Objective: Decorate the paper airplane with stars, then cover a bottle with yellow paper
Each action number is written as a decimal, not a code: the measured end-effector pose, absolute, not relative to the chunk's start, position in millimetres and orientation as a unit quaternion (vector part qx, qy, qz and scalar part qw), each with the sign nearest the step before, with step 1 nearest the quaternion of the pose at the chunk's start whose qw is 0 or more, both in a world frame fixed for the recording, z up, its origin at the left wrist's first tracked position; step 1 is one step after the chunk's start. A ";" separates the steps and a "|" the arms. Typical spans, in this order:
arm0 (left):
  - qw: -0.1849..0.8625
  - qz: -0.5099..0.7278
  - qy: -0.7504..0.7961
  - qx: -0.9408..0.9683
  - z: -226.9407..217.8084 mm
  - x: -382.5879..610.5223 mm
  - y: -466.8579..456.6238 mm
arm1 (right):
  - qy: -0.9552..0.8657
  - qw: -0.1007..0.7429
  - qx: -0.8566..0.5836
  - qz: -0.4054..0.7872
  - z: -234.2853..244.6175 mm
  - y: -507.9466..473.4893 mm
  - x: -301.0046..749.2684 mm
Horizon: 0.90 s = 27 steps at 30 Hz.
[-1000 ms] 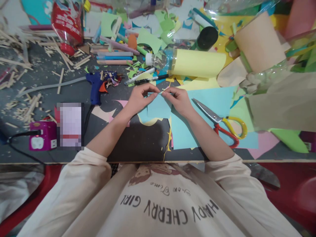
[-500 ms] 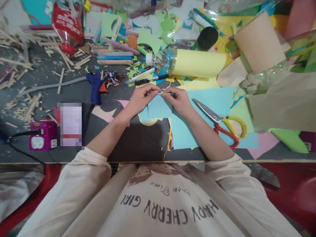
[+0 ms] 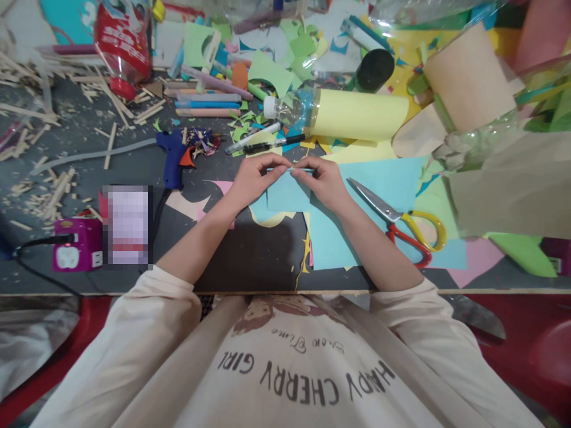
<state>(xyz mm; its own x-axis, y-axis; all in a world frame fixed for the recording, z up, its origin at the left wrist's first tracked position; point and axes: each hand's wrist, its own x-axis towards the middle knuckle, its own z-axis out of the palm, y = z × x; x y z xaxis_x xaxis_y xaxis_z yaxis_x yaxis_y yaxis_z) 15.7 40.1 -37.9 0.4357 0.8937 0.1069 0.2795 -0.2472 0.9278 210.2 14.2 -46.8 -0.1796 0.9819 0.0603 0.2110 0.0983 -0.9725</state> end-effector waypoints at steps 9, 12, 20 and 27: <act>0.459 0.353 0.403 0.709 -38.9 15.9 40.2 | -0.618 0.422 -0.492 0.444 -47.6 15.0 209.2; 0.454 0.360 0.404 0.708 -39.6 15.8 39.5 | -0.613 0.439 -0.486 0.441 -47.2 14.2 207.5; 0.441 0.382 0.368 0.724 -38.6 15.2 37.7 | -0.629 0.415 -0.478 0.452 -47.9 13.8 207.3; 0.437 0.311 0.384 0.751 -33.3 14.8 37.4 | -0.638 0.402 -0.479 0.450 -46.3 13.6 207.9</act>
